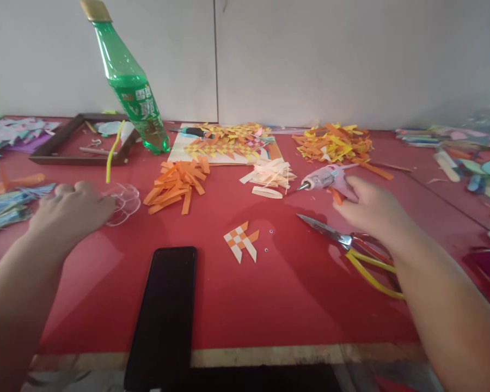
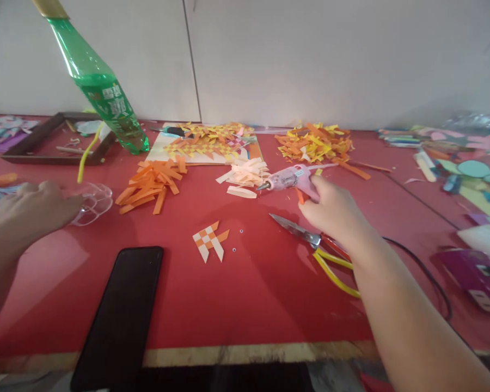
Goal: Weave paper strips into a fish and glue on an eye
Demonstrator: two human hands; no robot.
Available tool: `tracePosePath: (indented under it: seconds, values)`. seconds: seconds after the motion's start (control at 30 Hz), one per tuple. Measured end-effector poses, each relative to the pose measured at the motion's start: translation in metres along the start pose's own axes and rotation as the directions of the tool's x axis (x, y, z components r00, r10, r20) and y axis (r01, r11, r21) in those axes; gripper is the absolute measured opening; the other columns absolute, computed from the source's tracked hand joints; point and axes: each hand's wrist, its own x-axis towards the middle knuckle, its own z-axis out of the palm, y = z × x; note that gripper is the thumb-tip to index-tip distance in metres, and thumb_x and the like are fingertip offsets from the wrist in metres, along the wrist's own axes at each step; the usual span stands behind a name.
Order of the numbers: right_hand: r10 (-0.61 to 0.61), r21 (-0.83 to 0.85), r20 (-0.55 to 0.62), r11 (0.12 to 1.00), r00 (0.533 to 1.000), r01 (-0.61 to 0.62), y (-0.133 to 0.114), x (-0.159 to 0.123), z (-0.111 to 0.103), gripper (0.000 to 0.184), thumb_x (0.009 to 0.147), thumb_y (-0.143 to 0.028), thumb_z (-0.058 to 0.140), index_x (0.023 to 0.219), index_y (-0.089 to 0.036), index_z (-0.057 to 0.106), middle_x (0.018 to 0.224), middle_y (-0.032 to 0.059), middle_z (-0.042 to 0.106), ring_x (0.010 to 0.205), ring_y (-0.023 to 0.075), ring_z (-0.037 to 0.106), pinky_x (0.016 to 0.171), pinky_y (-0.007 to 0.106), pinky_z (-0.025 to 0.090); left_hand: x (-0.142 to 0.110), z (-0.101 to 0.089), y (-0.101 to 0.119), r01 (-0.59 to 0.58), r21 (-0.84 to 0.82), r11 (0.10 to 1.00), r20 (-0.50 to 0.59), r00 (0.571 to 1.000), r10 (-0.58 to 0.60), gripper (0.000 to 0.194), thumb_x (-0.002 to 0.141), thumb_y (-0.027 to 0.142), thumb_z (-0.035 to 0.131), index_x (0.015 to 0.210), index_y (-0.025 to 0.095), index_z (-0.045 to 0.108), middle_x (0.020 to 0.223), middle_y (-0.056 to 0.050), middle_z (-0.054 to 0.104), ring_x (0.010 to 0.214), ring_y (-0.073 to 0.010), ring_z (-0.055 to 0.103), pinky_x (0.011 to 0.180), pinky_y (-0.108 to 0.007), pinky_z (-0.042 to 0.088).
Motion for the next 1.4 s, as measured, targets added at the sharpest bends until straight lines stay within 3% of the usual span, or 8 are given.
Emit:
tracePosePath:
  seconds: [0.07, 0.13, 0.37, 0.67, 0.83, 1.0, 1.17, 1.4]
  values:
    - [-0.007, 0.026, 0.006, 1.0, 1.0, 0.007, -0.004, -0.001, 0.001, 0.018, 0.081, -0.031, 0.046, 0.074, -0.026, 0.031, 0.067, 0.0011, 0.049, 0.061, 0.0182, 0.048, 0.059, 0.03, 0.036, -0.009, -0.001, 0.025, 0.136, 0.08, 0.987, -0.121, 0.985, -0.126, 0.042, 0.088, 0.04, 0.048, 0.117, 0.01, 0.044, 0.125, -0.019, 0.045, 0.128, -0.0578, 0.027, 0.099, -0.072, 0.024]
    - [-0.009, 0.041, -0.009, 0.999, 1.0, 0.01, -0.008, 0.0, 0.003, 0.016, 0.081, -0.03, 0.046, 0.075, -0.025, 0.032, 0.068, 0.0019, 0.049, 0.062, 0.0188, 0.048, 0.06, 0.03, 0.036, -0.021, 0.007, 0.055, 0.026, 0.086, 0.996, -0.176, 0.984, -0.01, 0.039, 0.092, 0.037, 0.039, 0.117, 0.009, 0.048, 0.12, -0.022, 0.05, 0.122, -0.0496, 0.042, 0.1, -0.064, 0.03]
    - [-0.052, 0.063, -0.064, 0.996, 0.997, 0.056, -0.029, -0.006, 0.016, 0.022, 0.079, -0.03, 0.048, 0.082, -0.025, 0.028, 0.07, 0.0036, 0.05, 0.059, 0.0198, 0.046, 0.057, 0.031, 0.033, -0.057, 0.07, 0.147, -0.394, -0.024, 0.919, 0.051, 0.917, 0.395, 0.04, 0.092, 0.048, 0.044, 0.108, 0.016, 0.061, 0.11, -0.016, 0.06, 0.107, -0.0351, 0.056, 0.09, -0.047, 0.045]
    - [-0.091, 0.142, -0.113, 0.984, 0.989, 0.107, -0.02, -0.02, 0.038, 0.011, 0.077, -0.026, 0.049, 0.085, -0.025, 0.042, 0.054, -0.0037, 0.044, 0.05, 0.0186, 0.045, 0.05, 0.029, 0.034, -0.056, 0.089, 0.158, -0.455, -0.247, 0.855, -0.021, 0.885, 0.465, 0.025, 0.086, 0.043, 0.062, 0.087, 0.019, 0.055, 0.096, -0.009, 0.059, 0.09, -0.0279, 0.054, 0.085, -0.045, 0.043]
    - [-0.137, 0.285, -0.153, 0.942, 0.979, 0.176, -0.017, -0.028, 0.047, 0.016, 0.08, -0.025, 0.05, 0.096, -0.023, 0.052, 0.06, -0.0022, 0.055, 0.058, 0.0195, 0.054, 0.055, 0.03, 0.042, -0.06, 0.088, 0.159, -0.352, -0.532, 0.77, 0.021, 0.904, 0.428, 0.011, 0.087, 0.027, 0.061, 0.085, 0.022, 0.051, 0.085, -0.004, 0.063, 0.082, -0.0228, 0.059, 0.075, -0.036, 0.045]
    - [-0.155, 0.495, -0.376, 0.8, 0.913, 0.34, -0.01, -0.028, 0.066, 0.016, 0.081, -0.033, 0.06, 0.092, -0.022, 0.057, 0.075, 0.0019, 0.063, 0.064, 0.0184, 0.06, 0.058, 0.03, 0.047, -0.06, 0.082, 0.166, 0.087, -0.915, 0.393, 0.205, 0.941, 0.27, 0.018, 0.084, 0.027, 0.065, 0.094, 0.022, 0.051, 0.078, 0.001, 0.067, 0.071, -0.0155, 0.065, 0.069, -0.028, 0.048]
    - [-0.243, 0.414, -0.561, 0.746, 0.791, 0.523, -0.007, -0.032, 0.069, 0.02, 0.076, -0.024, 0.067, 0.091, -0.024, 0.054, 0.072, -0.0002, 0.059, 0.056, 0.016, 0.056, 0.05, 0.029, 0.045, -0.051, 0.082, 0.162, 0.323, -0.93, 0.177, 0.347, 0.929, 0.126, 0.035, 0.074, 0.034, 0.078, 0.1, 0.02, 0.059, 0.079, 0.001, 0.071, 0.069, -0.0094, 0.062, 0.065, -0.019, 0.046]
    - [-0.561, 0.32, -0.423, 0.642, 0.712, 0.696, -0.004, -0.037, 0.068, 0.015, 0.08, -0.019, 0.059, 0.091, -0.026, 0.067, 0.079, 0.0036, 0.068, 0.065, 0.0196, 0.066, 0.057, 0.03, 0.053, -0.051, 0.083, 0.163, 0.381, -0.925, -0.002, 0.377, 0.916, 0.14, 0.025, 0.071, 0.033, 0.082, 0.082, 0.016, 0.067, 0.08, -0.002, 0.074, 0.07, -0.0082, 0.066, 0.06, -0.014, 0.047]
